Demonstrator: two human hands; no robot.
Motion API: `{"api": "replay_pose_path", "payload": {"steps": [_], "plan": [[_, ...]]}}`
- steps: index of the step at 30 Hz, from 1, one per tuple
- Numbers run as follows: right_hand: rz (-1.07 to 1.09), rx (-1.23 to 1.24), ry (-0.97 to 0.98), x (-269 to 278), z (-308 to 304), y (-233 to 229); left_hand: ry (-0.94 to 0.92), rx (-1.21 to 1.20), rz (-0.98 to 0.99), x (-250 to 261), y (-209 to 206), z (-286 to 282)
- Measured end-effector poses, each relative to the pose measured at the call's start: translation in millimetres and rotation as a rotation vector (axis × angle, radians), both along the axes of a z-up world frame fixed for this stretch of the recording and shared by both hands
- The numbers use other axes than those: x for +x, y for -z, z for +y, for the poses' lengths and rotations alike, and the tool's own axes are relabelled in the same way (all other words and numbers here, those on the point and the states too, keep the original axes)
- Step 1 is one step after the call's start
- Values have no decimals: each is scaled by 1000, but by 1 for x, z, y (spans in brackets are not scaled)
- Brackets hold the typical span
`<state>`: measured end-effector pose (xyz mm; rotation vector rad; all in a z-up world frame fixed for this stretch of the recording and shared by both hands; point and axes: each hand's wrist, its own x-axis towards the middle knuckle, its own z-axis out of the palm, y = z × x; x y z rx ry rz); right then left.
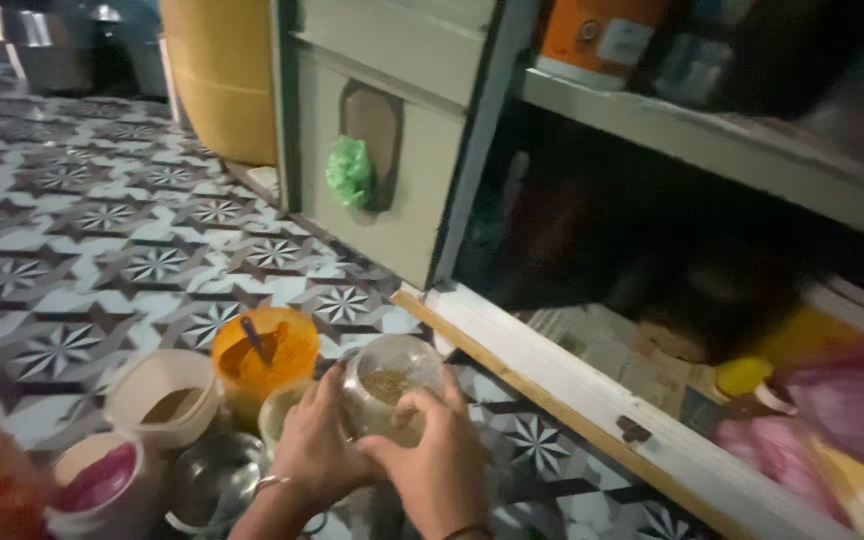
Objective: The person sits on the floor and repeatedly takes various plastic and glass containers from a low cabinet, opens them, and places them on the floor. The person handles multiple containers one at a time, including those with colored lids and clear bodies.
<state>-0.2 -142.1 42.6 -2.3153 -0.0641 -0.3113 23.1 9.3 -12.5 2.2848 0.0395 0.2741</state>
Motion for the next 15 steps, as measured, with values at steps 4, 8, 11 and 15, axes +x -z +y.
{"api": "replay_pose_path", "payload": {"steps": [4,8,11,15], "plan": [[-90,65,-23,10,0,25,24,39,-7,34,64,13],[-301,67,-286,24,-21,54,14,148,-265,78,164,30],[-65,9,-399,31,-41,70,-46,358,-666,111,204,62],[-182,276,-342,14,-62,76,-262,700,-522,112,185,68]]}}
